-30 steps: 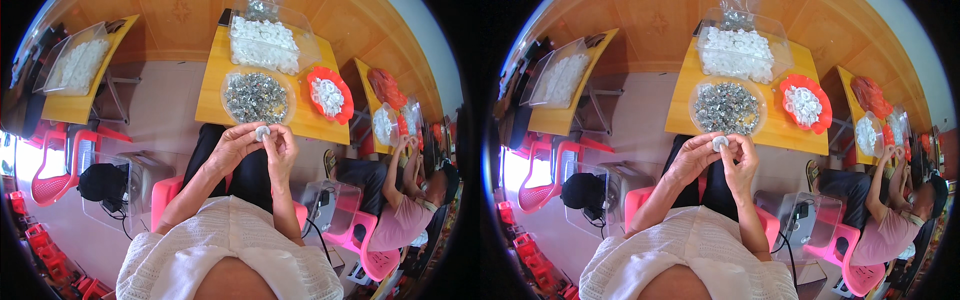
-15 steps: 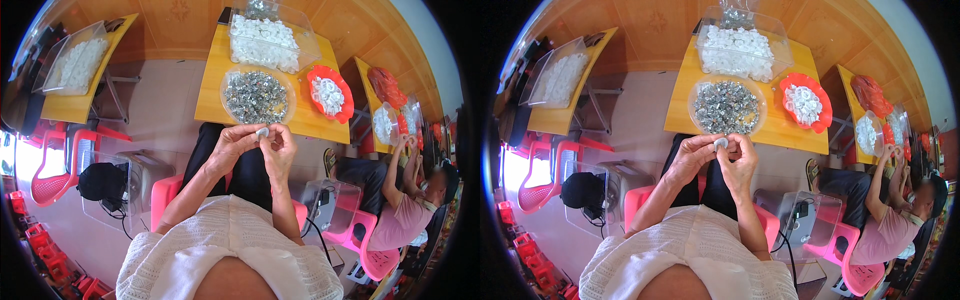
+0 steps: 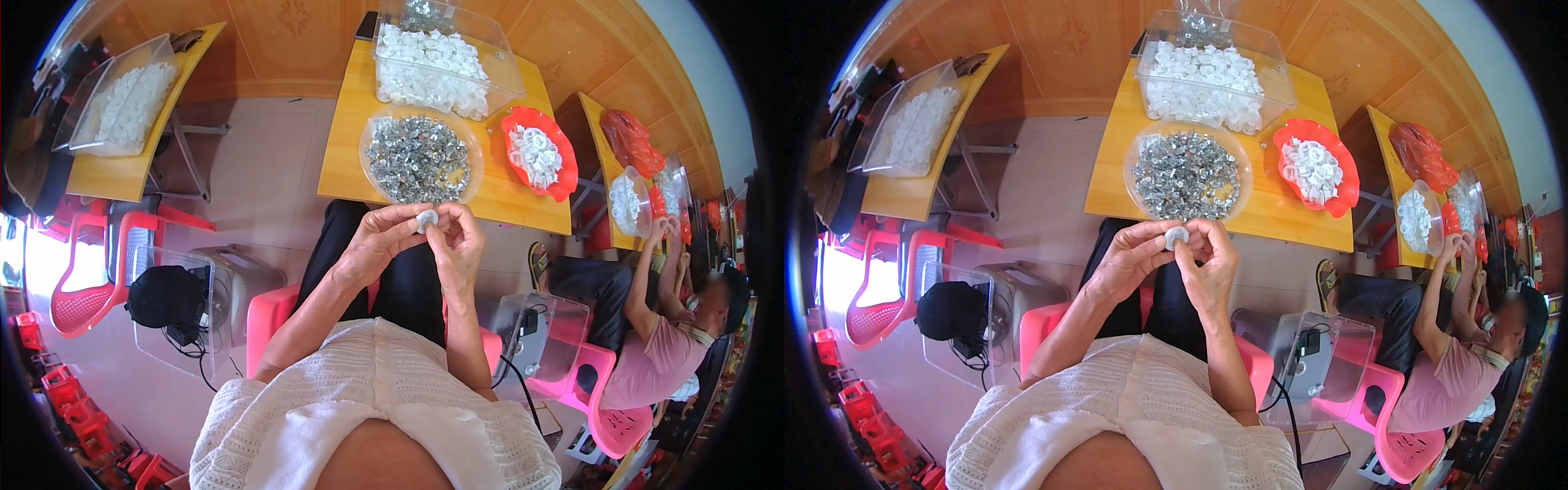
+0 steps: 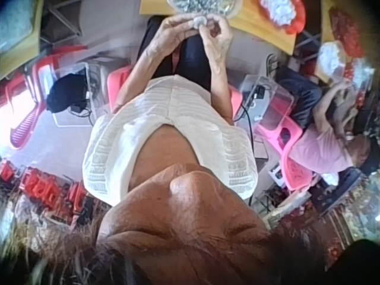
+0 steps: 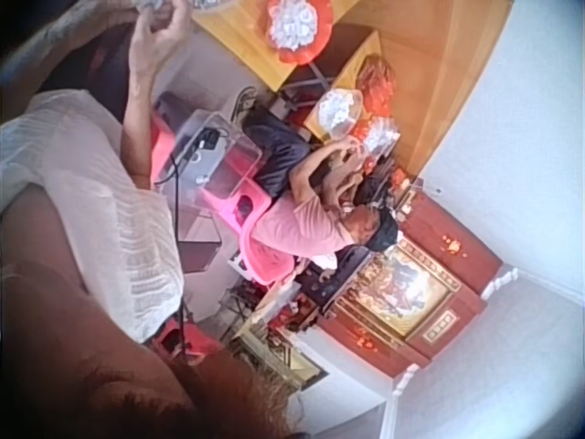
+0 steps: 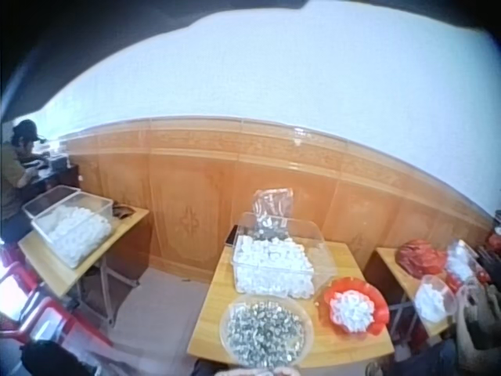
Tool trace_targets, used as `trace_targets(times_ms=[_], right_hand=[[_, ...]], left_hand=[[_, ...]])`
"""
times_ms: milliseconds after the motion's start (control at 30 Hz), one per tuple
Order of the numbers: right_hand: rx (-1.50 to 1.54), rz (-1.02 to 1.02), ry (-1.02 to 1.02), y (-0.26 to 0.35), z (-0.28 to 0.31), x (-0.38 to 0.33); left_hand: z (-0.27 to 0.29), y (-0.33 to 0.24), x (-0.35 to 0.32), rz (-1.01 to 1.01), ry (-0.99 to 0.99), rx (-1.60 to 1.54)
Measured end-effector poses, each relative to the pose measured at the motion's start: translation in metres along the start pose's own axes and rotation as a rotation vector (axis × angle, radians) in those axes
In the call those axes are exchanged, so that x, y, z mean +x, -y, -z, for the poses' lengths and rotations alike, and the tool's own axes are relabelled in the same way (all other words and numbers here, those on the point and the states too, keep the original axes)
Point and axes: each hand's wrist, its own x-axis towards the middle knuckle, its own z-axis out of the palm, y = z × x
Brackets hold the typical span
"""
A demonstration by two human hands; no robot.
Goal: The person assembles small components by taking plastic bases and metal pieces from containers on the table and inserting the metal pieces into the plastic bases by hand.
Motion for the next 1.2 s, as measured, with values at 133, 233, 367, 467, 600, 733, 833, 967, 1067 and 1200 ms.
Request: trace_targets(times_ms=[133, 233, 367, 467, 600, 733, 833, 967, 1067, 1200], right_hand=[[-0.022, -0.001, -0.001, 0.0, 0.0, 0.0], [-0.034, -0.009, -0.003, 0.001, -0.001, 0.0], [-0.094, -0.042, -0.011, 0.002, -0.001, 0.0], [-0.084, -0.059, -0.012, 0.0, -0.001, -0.001], [-0.086, -0.051, -0.035, 0.001, -0.003, -0.001], [-0.114, -0.042, -0.056, -0.006, -0.004, -0.002], [-0.164, -0.013, -0.054, -0.006, -0.004, -0.002], [-0.03, 0.005, 0.007, -0.01, 0.002, -0.001], [-0.026, 0.021, 0.034, -0.012, 0.007, 0.0], [-0.04, -0.003, -0.005, -0.008, 0.007, -0.001]], left_hand=[[0.002, 0.001, 0.001, 0.0, -0.002, 0.011], [0.001, 0.0, 0.0, -0.001, -0.005, 0.022], [-0.001, -0.001, -0.001, -0.02, -0.006, 0.098], [-0.001, -0.002, -0.002, -0.025, -0.017, 0.156], [-0.001, -0.003, -0.002, -0.029, -0.014, 0.205], [0.001, -0.003, -0.001, -0.032, -0.002, 0.233], [0.003, -0.003, 0.0, -0.019, -0.008, 0.267], [0.006, 0.0, 0.0, 0.011, -0.022, 0.051], [0.007, 0.0, 0.001, 0.043, -0.032, -0.051], [0.004, 0.002, 0.004, 0.083, -0.054, -0.051]])
